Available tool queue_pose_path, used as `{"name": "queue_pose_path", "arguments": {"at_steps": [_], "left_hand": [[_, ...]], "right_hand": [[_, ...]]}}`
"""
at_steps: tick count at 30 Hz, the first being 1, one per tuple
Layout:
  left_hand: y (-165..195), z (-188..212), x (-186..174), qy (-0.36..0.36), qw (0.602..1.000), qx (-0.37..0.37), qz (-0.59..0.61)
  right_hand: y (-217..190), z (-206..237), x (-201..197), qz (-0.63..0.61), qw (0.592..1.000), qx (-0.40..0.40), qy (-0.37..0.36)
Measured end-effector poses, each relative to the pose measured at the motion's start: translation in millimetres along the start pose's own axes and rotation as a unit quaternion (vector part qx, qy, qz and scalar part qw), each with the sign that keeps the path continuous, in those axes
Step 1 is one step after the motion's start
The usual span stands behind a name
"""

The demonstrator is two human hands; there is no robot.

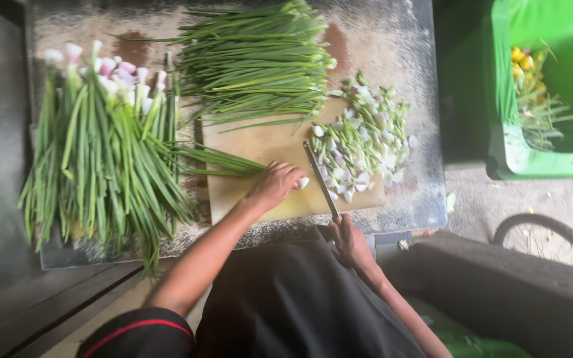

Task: The person sits at a prep table and trims root ends and damaged outer parts from scallions with a knife, one bunch at a time, placing trimmed scallions in a pile on the left and discarded trimmings on the right of the cutting board.

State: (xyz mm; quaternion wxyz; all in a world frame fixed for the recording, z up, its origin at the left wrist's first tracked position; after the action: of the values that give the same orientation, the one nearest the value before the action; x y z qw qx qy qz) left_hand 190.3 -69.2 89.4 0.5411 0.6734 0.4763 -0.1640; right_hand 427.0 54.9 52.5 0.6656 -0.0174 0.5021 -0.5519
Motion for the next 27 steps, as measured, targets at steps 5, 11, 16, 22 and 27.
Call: {"name": "queue_pose_path", "arguments": {"at_steps": [5,11,16,22,27], "left_hand": [[-1,25,36,0.067,0.996,-0.05,-0.039],[-8,33,44,0.077,0.995,-0.038,-0.041],[-4,31,41,0.058,0.996,-0.045,-0.057],[0,30,36,0.052,0.996,-0.037,-0.067],[-4,33,35,0.056,0.996,-0.031,-0.067]], "right_hand": [[-8,9,-13,0.094,0.973,-0.21,-0.001],[-42,20,-28,0.08,0.97,-0.228,0.018],[-61,10,-26,0.055,0.984,-0.171,0.004],[-7,19,-20,0.08,0.985,-0.152,0.022],[23,41,-23,0.067,0.993,-0.093,-0.001]]}}
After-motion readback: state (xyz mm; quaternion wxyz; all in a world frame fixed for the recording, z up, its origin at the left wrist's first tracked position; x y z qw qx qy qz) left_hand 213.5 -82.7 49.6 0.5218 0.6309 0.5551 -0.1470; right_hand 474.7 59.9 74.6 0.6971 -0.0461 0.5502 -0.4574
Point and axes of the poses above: each hand's wrist, its own z-axis away from the middle knuckle, its own x-axis out of the palm, y = z × x, the point moved 5 cm from there along -z, towards the middle knuckle, and after that the axes turned 7 degrees about x, right-handed, at the moved point
